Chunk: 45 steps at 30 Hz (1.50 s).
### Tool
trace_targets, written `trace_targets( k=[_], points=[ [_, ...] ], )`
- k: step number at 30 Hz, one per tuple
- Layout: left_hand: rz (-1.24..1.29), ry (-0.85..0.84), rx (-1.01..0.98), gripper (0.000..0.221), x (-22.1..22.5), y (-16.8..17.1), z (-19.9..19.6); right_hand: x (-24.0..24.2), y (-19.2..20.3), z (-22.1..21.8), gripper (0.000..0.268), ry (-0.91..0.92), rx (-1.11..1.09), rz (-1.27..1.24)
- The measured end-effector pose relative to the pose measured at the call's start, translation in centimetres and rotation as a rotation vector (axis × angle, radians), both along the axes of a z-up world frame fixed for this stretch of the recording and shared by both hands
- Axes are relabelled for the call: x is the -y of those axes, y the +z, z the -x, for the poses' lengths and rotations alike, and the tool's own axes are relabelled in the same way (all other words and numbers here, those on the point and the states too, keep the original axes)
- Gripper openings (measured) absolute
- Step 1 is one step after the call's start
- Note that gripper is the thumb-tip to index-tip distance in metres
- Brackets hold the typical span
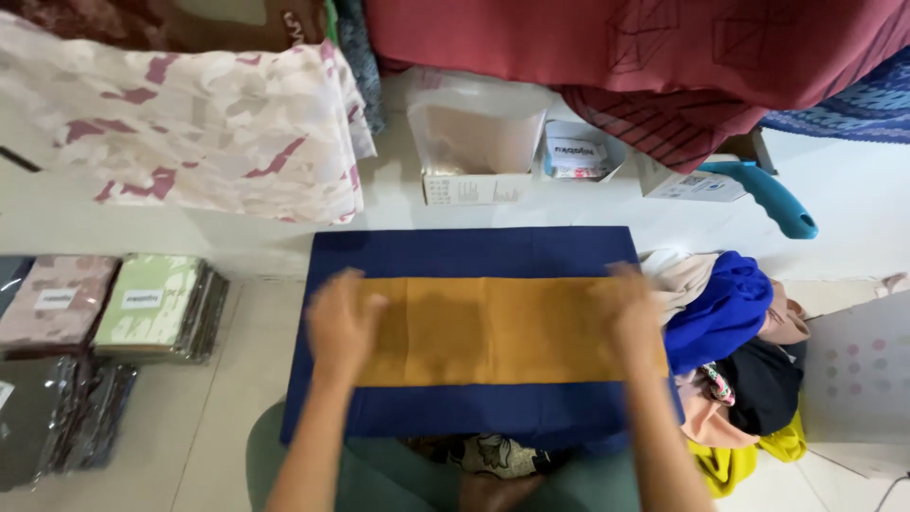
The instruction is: Cleaning a garment with a lint roller, folding it, and packing it into a plastic bag
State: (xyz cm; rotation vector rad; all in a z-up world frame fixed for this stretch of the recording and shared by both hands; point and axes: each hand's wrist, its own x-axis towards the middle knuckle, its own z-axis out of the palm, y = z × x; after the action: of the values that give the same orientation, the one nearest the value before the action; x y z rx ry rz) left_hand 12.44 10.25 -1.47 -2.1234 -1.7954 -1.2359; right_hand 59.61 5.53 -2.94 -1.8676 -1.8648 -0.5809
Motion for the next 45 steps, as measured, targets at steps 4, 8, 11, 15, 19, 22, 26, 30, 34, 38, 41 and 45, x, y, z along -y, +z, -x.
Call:
trace_targets(
  k=[4,8,11,15,19,22,26,30,34,38,41,45],
  points=[
    [-0.037,-0.341,-0.168,0.057,2.7,-2.2,-8.8,1.4,1.4,11.7,0.056,0.239,-0.099,0.091],
    [0.562,-0.463,-0.472,0.061,4.2,1.9,-9.1,1.5,-1.2,10.4,0.065,0.252,0.038,0.404],
    [0.670,-0.376,-0.486,0.059,4.0,2.0,-5.2,1.5,-3.6,3.0,0.061,0.177,0.017,0.240],
    [0.721,-0.146,-0.422,0.063,3.6,-0.7,0.6,3.2,-0.2,-3.4,0.071,-0.252,-0.121,0.660],
    [0.552,-0.089,-0.387,0.058,3.8,-1.0,-0.4,2.9,-0.9,-4.3,0.070,-0.239,-0.162,0.690],
    [0.190,-0.161,0.043,0.036,5.1,7.9,-4.8,2.2,-0.8,-5.5,0.069,-0.160,-0.281,0.619],
    [0.167,-0.511,0.340,0.039,11.7,21.2,-6.3,2.1,2.3,-7.0,0.057,0.035,-0.430,0.296],
    [0.178,-0.495,0.377,0.037,13.9,25.5,-7.8,3.2,9.8,-6.6,0.032,0.015,-0.428,-0.127],
    [0.161,-0.505,0.405,0.036,15.0,27.0,-8.7,5.0,16.0,-4.3,0.019,0.070,-0.464,-0.407],
    [0.140,-0.542,0.431,0.034,15.2,28.8,-9.9,5.4,20.3,-3.2,0.020,0.207,-0.299,-0.558],
    [0.147,-0.568,0.455,0.033,14.9,29.6,-10.9,4.6,21.3,-3.8,0.012,0.207,-0.103,-0.560],
    [0.088,-0.608,0.483,0.031,10.6,28.8,-11.8,2.8,21.9,-3.9,0.026,0.141,0.034,-0.568]
  ],
)
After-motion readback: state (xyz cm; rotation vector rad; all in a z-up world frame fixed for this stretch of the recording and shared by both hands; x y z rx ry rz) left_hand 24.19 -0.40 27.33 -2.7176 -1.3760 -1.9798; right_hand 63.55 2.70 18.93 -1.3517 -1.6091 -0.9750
